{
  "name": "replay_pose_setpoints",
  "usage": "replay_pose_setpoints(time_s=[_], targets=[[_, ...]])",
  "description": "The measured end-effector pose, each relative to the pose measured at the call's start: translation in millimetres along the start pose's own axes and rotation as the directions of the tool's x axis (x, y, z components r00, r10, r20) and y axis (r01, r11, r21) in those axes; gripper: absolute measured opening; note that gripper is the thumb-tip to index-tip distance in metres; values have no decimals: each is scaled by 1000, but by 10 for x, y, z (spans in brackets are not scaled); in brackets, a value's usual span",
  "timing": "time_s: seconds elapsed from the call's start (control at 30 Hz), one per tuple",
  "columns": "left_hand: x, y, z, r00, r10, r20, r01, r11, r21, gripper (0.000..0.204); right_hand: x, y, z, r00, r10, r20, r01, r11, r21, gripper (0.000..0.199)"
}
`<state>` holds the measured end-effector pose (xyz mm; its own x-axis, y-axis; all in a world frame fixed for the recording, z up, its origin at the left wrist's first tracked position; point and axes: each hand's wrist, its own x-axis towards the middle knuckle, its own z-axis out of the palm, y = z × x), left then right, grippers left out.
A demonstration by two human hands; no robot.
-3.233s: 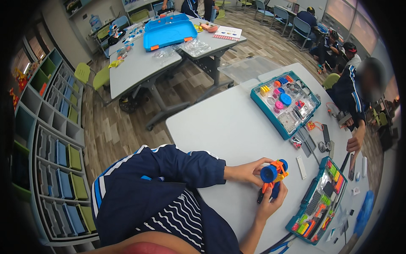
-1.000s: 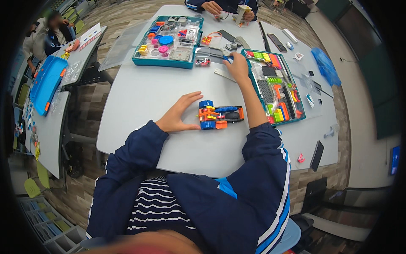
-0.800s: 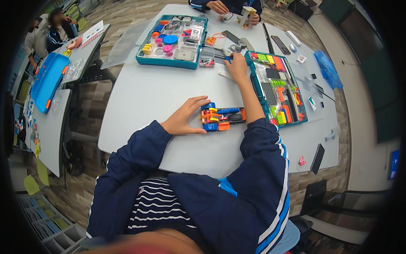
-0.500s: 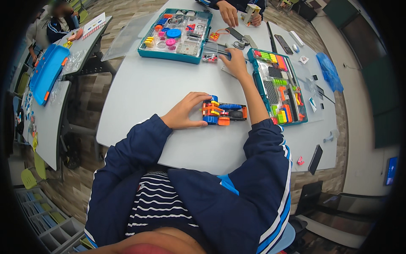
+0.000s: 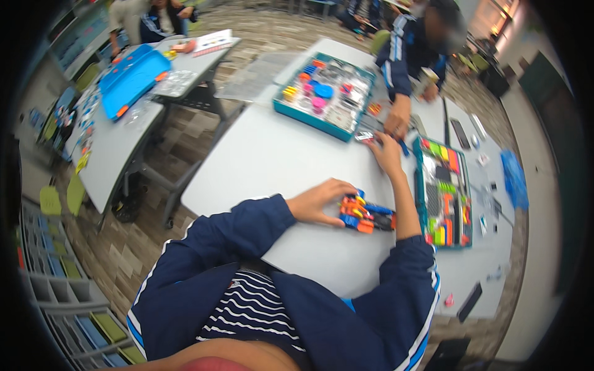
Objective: The person assembles a small toy vehicle using colorful plastic gears and connectors from a kit. They connect and disconnect parts by hand, occasionally placing components on the table and retrieving them from the kit tray.
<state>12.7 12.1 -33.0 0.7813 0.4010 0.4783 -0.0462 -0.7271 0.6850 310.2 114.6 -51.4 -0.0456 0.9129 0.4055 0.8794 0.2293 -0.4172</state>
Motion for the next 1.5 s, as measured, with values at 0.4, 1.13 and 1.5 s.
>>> replay_pose_setpoints(time_s=[0.4,1.13,1.5], targets=[[-2,-5,-1,999,-20,26,20,1000,-3,83,-137,-116,-116,1000,-25,-16,22,985,-170,49],[8,34,-251,984,-170,-54,173,983,61,93,-858,16,-206,938,108,-328,-148,984,-98,23],[-56,-236,-349,970,-207,-129,205,978,-27,98,-1015,-240,-162,862,157,-481,-80,981,176,22]])
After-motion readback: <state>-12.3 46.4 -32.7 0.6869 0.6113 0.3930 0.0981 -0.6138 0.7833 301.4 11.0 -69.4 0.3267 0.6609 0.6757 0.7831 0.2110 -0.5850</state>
